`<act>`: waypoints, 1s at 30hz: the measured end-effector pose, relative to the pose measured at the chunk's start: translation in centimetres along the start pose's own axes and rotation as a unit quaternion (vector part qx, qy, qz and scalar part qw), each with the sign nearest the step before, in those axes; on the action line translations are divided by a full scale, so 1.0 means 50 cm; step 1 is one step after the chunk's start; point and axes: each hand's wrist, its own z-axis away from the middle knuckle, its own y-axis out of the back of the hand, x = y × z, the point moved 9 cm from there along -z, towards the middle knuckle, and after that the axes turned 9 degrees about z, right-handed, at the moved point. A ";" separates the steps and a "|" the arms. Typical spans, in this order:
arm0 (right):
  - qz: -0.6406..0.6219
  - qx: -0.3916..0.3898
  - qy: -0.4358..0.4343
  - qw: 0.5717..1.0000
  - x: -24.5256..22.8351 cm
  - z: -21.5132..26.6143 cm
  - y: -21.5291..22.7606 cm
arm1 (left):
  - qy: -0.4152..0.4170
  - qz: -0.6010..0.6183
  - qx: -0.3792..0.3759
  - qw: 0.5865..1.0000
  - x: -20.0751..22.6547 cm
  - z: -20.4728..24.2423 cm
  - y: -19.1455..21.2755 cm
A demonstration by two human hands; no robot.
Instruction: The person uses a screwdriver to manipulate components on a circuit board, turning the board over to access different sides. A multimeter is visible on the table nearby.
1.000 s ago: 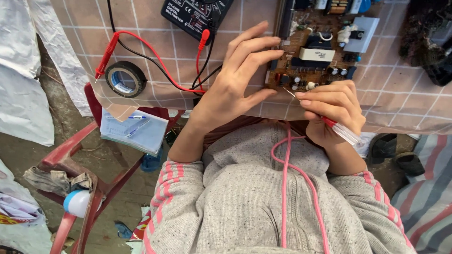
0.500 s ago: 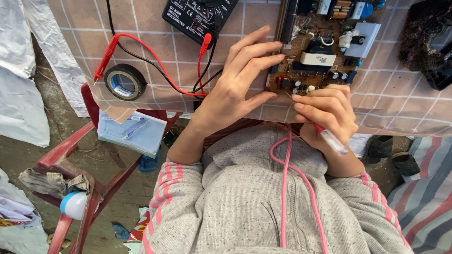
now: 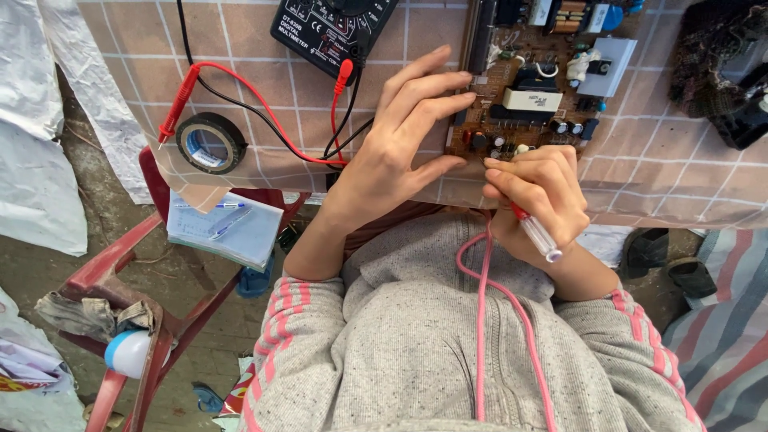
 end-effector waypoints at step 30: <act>-0.150 0.210 -0.132 0.957 0.151 0.035 0.116 | 0.001 -0.025 0.127 0.992 0.019 -0.006 0.021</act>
